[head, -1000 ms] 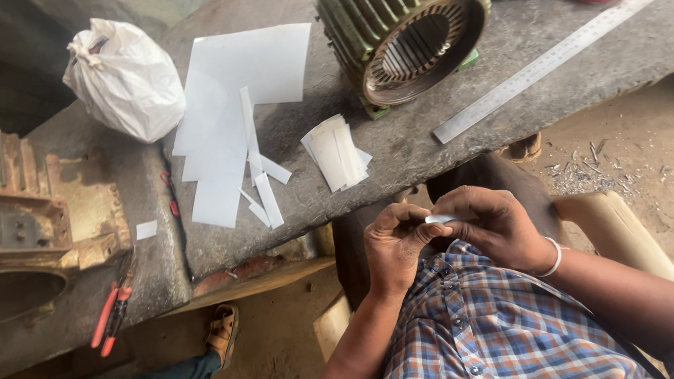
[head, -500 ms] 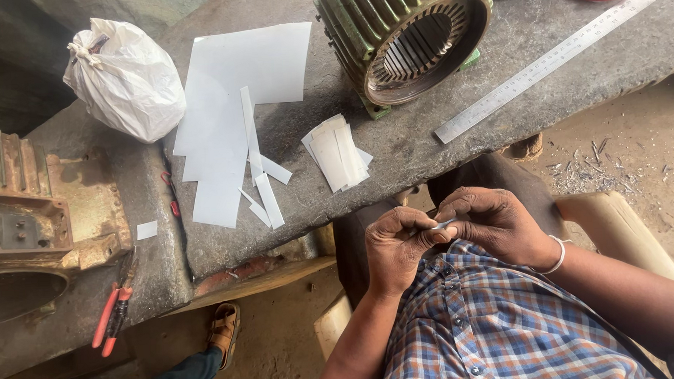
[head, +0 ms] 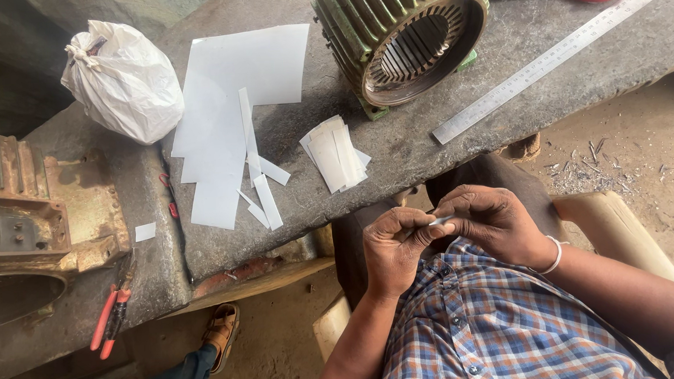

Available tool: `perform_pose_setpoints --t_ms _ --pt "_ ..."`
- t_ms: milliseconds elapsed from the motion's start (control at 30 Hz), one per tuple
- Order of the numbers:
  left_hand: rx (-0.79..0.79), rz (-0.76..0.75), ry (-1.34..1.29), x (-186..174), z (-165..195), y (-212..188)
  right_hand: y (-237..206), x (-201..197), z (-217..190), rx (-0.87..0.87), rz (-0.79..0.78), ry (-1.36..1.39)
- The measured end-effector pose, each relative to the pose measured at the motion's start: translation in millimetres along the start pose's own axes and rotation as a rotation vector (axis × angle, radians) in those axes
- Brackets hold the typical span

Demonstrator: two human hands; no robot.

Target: The person sits at a workbench and folds small white insulating strips by hand, then presses each folded strip into a slot of an electric motor stator housing. They repeatedly pick strips from a stack, fold them, and insert them into successive slots around the stator.

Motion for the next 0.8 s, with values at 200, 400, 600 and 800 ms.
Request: perform_pose_setpoints --t_ms 200,400,600,800 --pt "0.152 0.062 0.232 2.8 15.4 -3.5 0.0 -3.5 -20.8 -0.174 0.075 -0.211" --pt "0.178 0.140 0.373 2.9 18.6 -3.4 2.5 -3.7 -25.9 -0.202 0.103 -0.258" --pt "0.179 0.081 0.361 8.1 23.5 -3.7 2.1 -1.8 -16.2 -0.120 0.058 -0.159" --pt "0.020 0.070 0.056 2.1 7.0 0.5 0.0 5.0 -24.2 -0.231 0.032 -0.182"
Point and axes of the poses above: each hand's wrist, its own y-axis towards the middle knuckle, its own x-axis out of the palm, z = x × y, the point moved 8 cm from there along y, towards the middle knuckle, and after that the axes turned 6 degrees about -x, right-handed, at the moved point
